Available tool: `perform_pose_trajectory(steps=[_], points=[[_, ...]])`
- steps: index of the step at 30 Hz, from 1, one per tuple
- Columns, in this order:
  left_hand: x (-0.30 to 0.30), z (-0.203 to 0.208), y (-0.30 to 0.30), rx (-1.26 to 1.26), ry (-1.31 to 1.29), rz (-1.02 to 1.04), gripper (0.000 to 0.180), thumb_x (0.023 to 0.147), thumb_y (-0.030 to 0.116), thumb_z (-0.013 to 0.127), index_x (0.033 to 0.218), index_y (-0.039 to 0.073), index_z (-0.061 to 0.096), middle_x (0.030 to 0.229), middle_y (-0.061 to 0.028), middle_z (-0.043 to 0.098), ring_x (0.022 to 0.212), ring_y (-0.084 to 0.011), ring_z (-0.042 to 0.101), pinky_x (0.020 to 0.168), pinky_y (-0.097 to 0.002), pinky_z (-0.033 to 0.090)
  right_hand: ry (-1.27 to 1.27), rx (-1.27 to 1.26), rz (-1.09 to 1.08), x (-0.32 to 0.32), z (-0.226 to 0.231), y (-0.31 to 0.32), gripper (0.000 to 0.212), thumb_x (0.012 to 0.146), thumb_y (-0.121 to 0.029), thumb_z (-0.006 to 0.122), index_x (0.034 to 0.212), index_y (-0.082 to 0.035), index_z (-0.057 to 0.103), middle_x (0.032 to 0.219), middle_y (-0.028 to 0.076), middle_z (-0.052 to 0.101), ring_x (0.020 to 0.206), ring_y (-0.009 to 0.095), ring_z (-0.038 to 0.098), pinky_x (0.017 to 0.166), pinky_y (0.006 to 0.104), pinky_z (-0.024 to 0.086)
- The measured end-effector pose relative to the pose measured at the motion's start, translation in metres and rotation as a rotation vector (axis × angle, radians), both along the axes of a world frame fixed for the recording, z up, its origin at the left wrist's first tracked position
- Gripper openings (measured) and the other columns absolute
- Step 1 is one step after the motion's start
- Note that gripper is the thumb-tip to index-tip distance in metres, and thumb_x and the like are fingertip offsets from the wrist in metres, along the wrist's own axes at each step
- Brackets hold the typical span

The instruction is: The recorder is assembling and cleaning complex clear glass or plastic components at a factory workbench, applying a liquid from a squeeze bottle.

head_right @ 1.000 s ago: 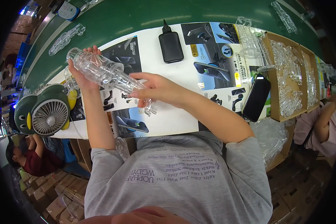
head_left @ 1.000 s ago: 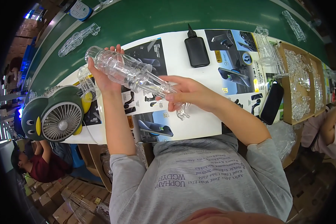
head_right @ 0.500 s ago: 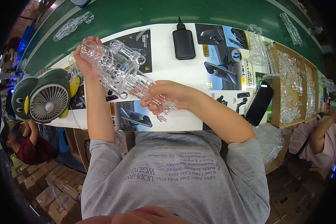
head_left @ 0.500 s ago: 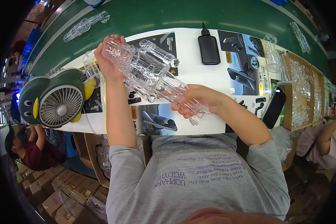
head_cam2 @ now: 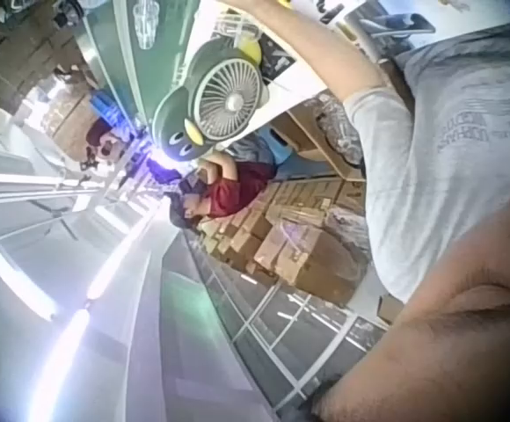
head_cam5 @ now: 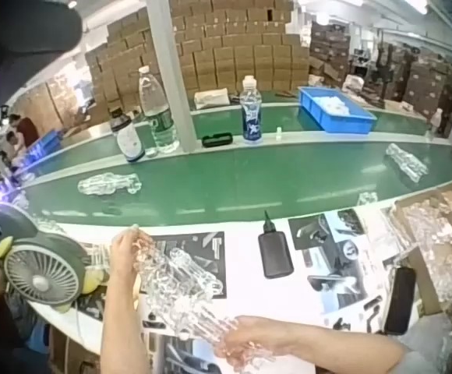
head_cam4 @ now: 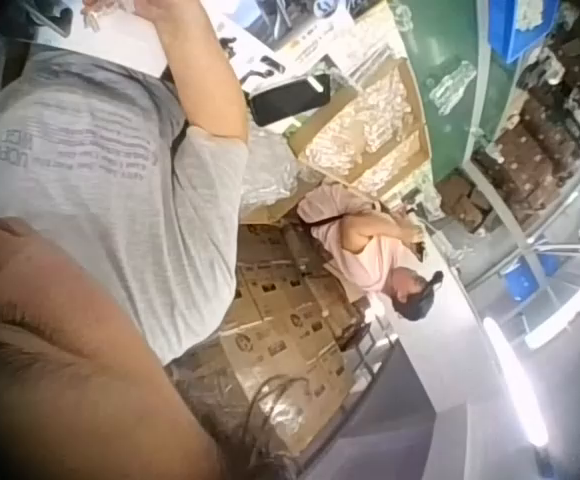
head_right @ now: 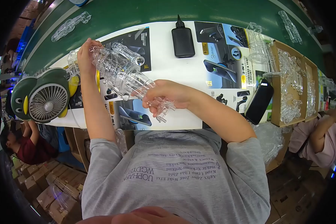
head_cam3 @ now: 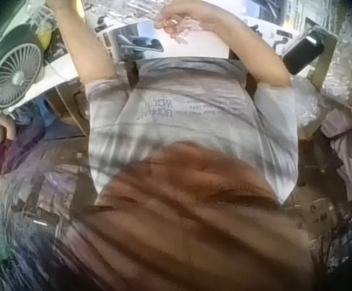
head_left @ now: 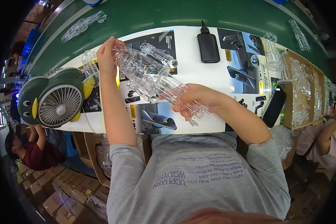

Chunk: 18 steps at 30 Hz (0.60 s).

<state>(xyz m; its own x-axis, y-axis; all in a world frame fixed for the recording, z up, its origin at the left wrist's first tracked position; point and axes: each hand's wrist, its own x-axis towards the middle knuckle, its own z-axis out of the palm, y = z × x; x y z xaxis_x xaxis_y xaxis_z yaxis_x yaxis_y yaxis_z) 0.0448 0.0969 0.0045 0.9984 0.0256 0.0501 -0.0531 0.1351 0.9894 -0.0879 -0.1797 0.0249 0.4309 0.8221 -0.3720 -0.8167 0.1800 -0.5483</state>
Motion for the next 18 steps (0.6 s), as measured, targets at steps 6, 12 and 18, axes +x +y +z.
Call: perform_pose_trajectory(steps=[6, 12, 18], points=[[-0.001, 0.001, -0.008, -0.06, -0.22, -0.015, 0.024, 0.091, 0.015, 0.049, 0.076, -0.003, 0.056, 0.077, -0.0125, 0.057, 0.071, -0.0199, 0.056, 0.068, -0.0297, 0.045, -0.018, -0.036, -0.009, -0.001, 0.001, -0.001, 0.056, 0.074, -0.008, 0.057, 0.127, 0.004, 0.042, 0.08, 0.009, 0.056, 0.053, 0.01, 0.056, 0.052, 0.0266, 0.053], [-0.004, 0.006, -0.015, -0.15, -0.246, -0.011, 0.024, 0.091, 0.012, 0.047, 0.076, -0.005, 0.056, 0.077, -0.0129, 0.058, 0.07, -0.0197, 0.058, 0.066, -0.0286, 0.047, -0.123, -0.121, 0.017, 0.0, -0.002, -0.002, 0.056, 0.073, -0.006, 0.056, 0.126, 0.004, 0.041, 0.077, 0.008, 0.054, 0.052, 0.008, 0.054, 0.052, 0.0261, 0.053], [-0.007, 0.008, -0.01, -0.181, -0.25, -0.032, 0.024, 0.091, 0.012, 0.048, 0.077, -0.005, 0.057, 0.077, -0.0134, 0.059, 0.069, -0.0207, 0.059, 0.065, -0.0294, 0.047, -0.107, -0.121, 0.025, -0.004, 0.003, 0.003, 0.056, 0.073, -0.003, 0.052, 0.126, 0.005, 0.04, 0.077, 0.008, 0.054, 0.053, 0.008, 0.054, 0.052, 0.026, 0.053]])
